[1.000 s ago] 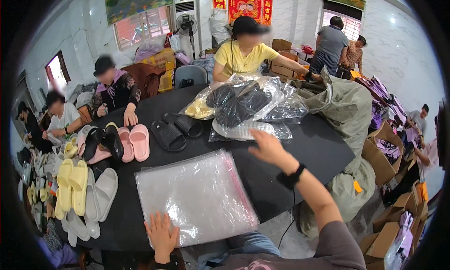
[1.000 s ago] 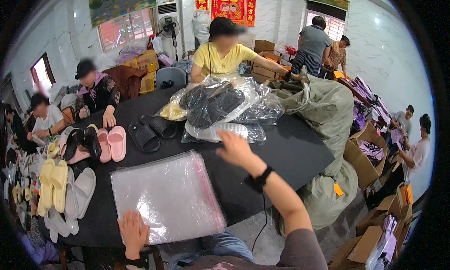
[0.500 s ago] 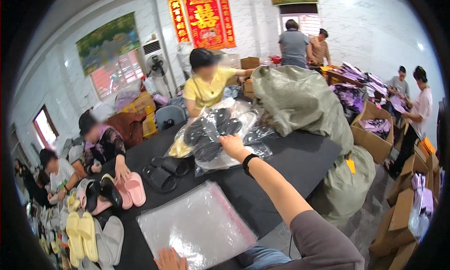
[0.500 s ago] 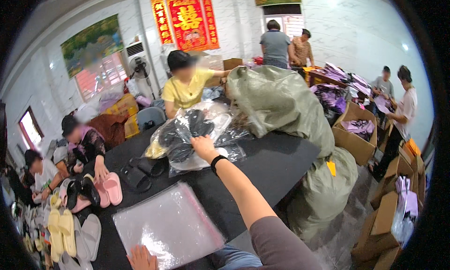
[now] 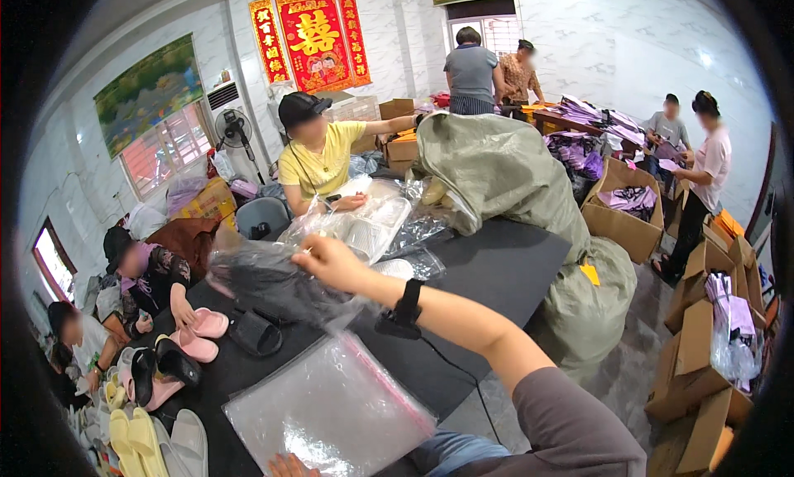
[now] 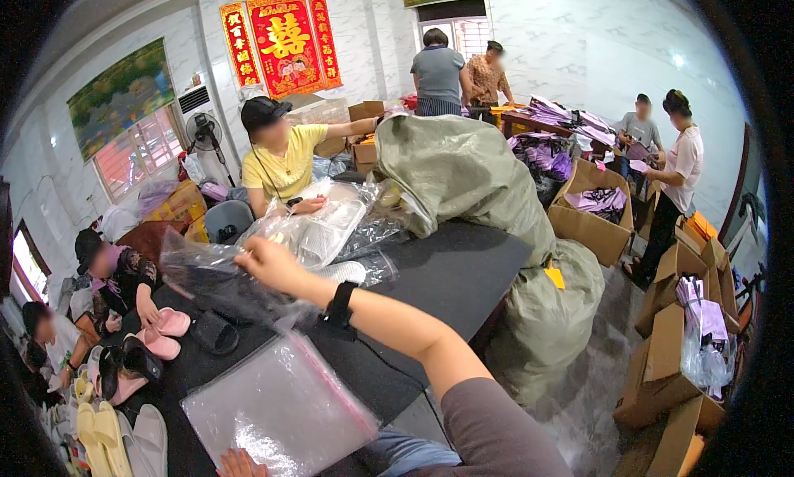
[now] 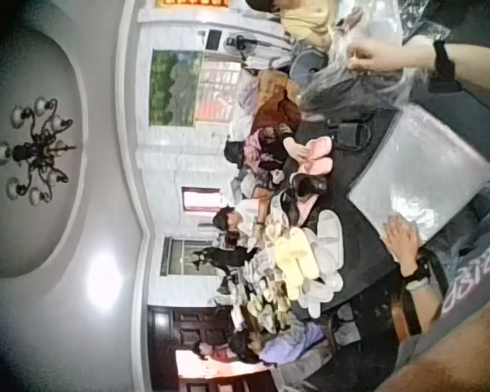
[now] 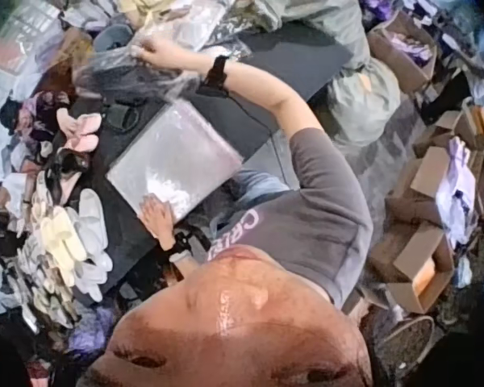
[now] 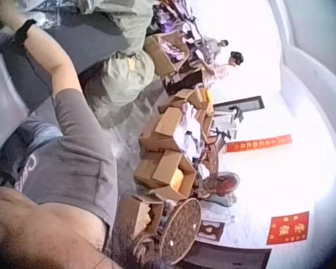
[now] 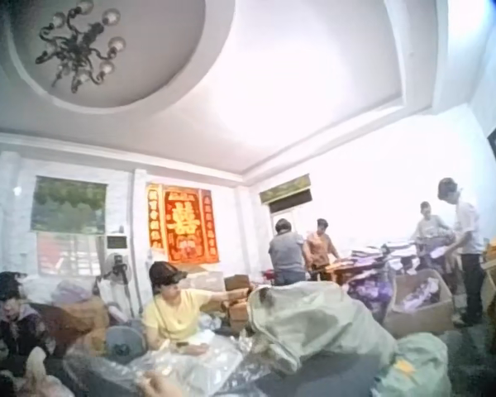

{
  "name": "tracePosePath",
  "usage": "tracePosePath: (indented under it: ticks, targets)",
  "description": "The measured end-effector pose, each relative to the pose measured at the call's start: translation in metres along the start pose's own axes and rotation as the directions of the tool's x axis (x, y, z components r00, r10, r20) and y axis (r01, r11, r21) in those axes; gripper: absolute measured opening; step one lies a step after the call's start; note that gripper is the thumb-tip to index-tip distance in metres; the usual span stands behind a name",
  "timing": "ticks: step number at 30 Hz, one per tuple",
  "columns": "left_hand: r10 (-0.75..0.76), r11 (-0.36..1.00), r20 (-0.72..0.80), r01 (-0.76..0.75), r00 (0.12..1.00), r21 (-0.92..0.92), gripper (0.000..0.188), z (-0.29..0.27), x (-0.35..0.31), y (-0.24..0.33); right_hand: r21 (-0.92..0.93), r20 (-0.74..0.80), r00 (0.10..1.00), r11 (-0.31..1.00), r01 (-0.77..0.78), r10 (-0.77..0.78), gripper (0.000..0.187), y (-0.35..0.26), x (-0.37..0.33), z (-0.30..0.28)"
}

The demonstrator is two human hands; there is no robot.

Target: The person repeatedly picks up pairs of plastic slippers in various colors, places them into clear plastic bags, and sets the sealed packages aside on the table. The process is repeated continuously with different slipper pairs throughout the clip.

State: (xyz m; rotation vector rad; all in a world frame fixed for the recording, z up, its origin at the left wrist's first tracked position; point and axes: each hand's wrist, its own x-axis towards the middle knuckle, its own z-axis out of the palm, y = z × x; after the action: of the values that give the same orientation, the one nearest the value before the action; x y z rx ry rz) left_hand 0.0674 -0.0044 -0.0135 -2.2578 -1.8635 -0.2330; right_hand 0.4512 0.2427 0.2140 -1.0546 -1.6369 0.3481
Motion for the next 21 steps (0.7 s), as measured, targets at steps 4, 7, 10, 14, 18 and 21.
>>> tracePosePath:
  ticks: [4,7,10,14,18,21]
  targets:
    - [-0.006,1.000,-0.019,0.006,1.000,-0.005,0.063,-0.001,0.000,0.003,-0.190,0.045,0.963,0.944,0.268,-0.265,0.024,-0.054,-0.065,0.034]
    - [-0.027,1.000,0.009,0.027,1.000,-0.010,0.063,0.010,-0.003,-0.002,-0.237,0.241,0.853,0.824,0.515,-0.463,0.026,-0.066,-0.144,0.066]
    - [-0.157,0.976,0.355,0.200,0.922,-0.087,0.068,-0.016,0.005,0.007,-0.190,0.469,0.808,0.853,0.486,-0.356,0.033,-0.051,-0.232,0.109]
    - [-0.127,0.987,0.172,0.141,0.977,-0.074,0.070,-0.001,-0.001,0.003,0.016,0.515,0.777,0.911,0.412,-0.361,0.064,-0.034,-0.296,0.109]
    - [-0.193,0.970,0.165,0.213,0.967,-0.117,0.074,0.010,-0.009,-0.013,0.129,0.666,0.741,0.992,0.003,-0.089,0.062,-0.042,-0.271,0.073]
    - [-0.341,0.879,0.225,0.395,0.913,-0.268,0.078,0.031,-0.012,-0.034,-0.066,0.377,0.925,0.994,0.084,-0.053,0.050,-0.043,-0.239,0.041]
